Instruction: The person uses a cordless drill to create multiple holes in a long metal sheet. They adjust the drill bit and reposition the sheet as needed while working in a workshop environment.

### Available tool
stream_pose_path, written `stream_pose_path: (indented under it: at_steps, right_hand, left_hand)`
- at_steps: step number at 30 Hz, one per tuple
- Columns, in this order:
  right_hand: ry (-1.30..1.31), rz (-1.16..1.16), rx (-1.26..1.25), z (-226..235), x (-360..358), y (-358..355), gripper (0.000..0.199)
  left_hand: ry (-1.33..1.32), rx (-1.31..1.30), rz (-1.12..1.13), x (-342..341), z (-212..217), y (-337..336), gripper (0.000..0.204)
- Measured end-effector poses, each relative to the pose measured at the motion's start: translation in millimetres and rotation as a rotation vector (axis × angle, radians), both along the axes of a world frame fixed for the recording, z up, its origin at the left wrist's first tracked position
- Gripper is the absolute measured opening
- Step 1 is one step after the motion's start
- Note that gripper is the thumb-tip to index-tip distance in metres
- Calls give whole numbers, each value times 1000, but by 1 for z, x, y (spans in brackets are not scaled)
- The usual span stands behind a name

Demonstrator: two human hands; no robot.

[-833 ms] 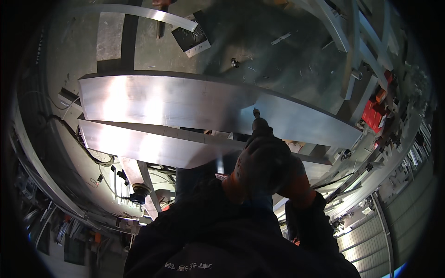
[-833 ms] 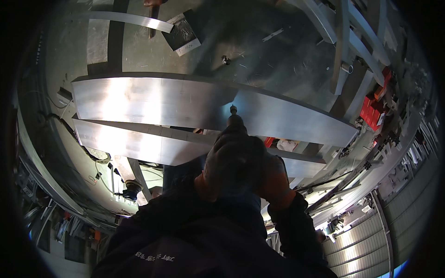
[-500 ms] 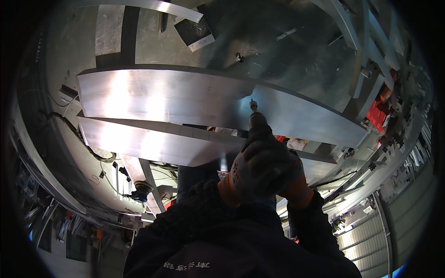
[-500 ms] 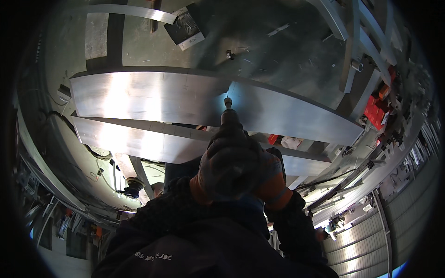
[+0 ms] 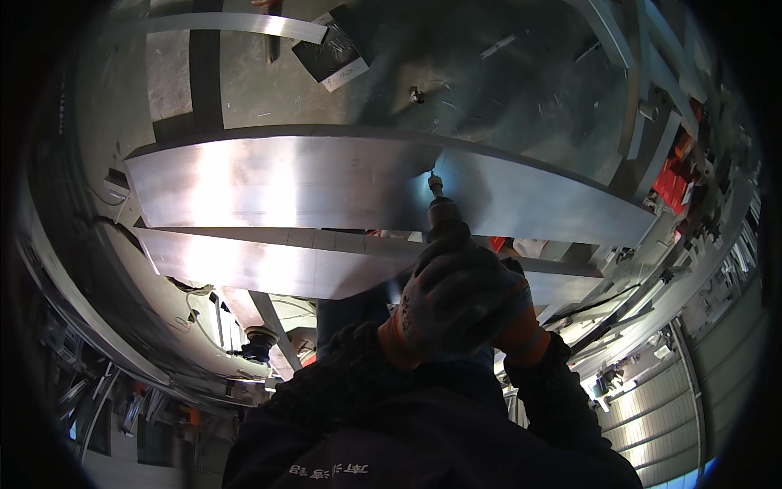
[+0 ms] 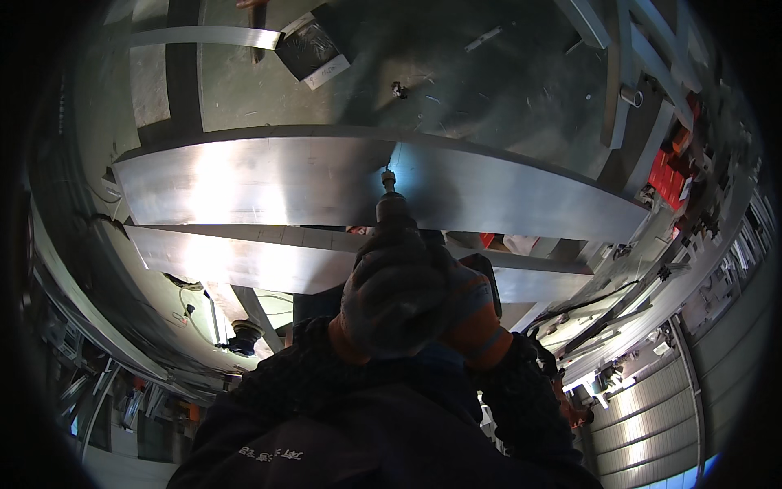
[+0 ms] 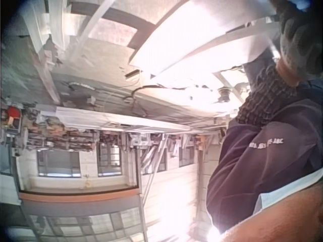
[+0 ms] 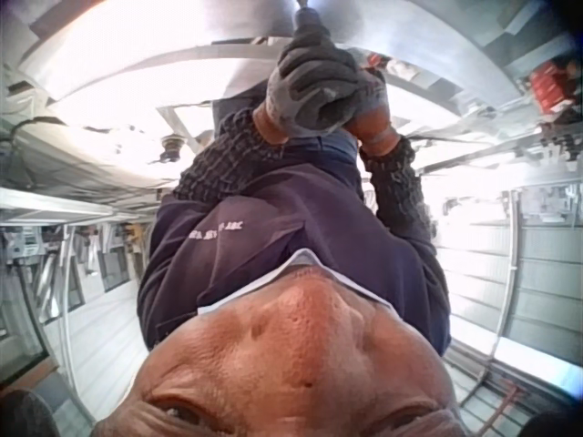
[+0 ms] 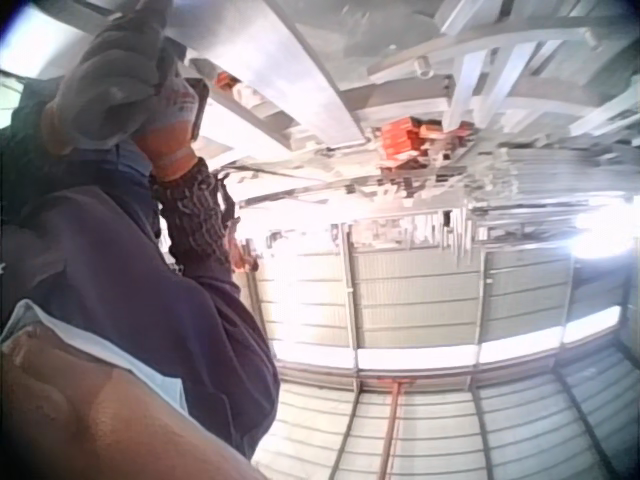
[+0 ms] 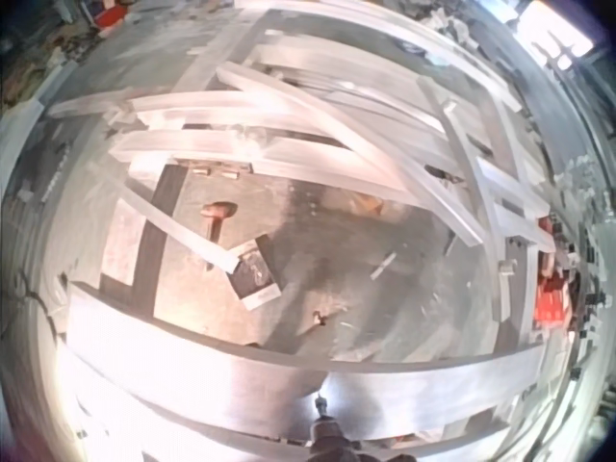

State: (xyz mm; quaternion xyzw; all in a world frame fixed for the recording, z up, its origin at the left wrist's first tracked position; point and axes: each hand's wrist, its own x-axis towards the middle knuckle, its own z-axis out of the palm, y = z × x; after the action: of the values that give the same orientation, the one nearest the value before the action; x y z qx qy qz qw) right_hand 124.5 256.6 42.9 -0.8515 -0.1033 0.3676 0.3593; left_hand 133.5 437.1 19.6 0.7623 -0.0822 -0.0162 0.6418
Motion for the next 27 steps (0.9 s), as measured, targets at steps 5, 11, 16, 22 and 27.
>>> stream_pose_path:
  at_steps: [5, 11, 16, 22, 27]
  right_hand:
    - [141, -101, 7, -4, 0, 0, 76]
    - [104, -30, -34, -11, -7, -2, 81]
    - [103, -89, -25, -15, -13, -3, 82]
    - [124, -49, -59, -7, 0, 3, 76]
    - [89, 27, -60, -5, 10, 4, 67]
  left_hand:
    - [-13, -30, -15, 10, 0, 0, 35]
    - [-26, -31, 9, 11, -3, 0, 31]
    - [-45, 7, 19, 12, -4, 0, 26]
    - [-93, 82, 47, 15, -7, -1, 24]
    - [-18, 24, 16, 25, -2, 0, 26]
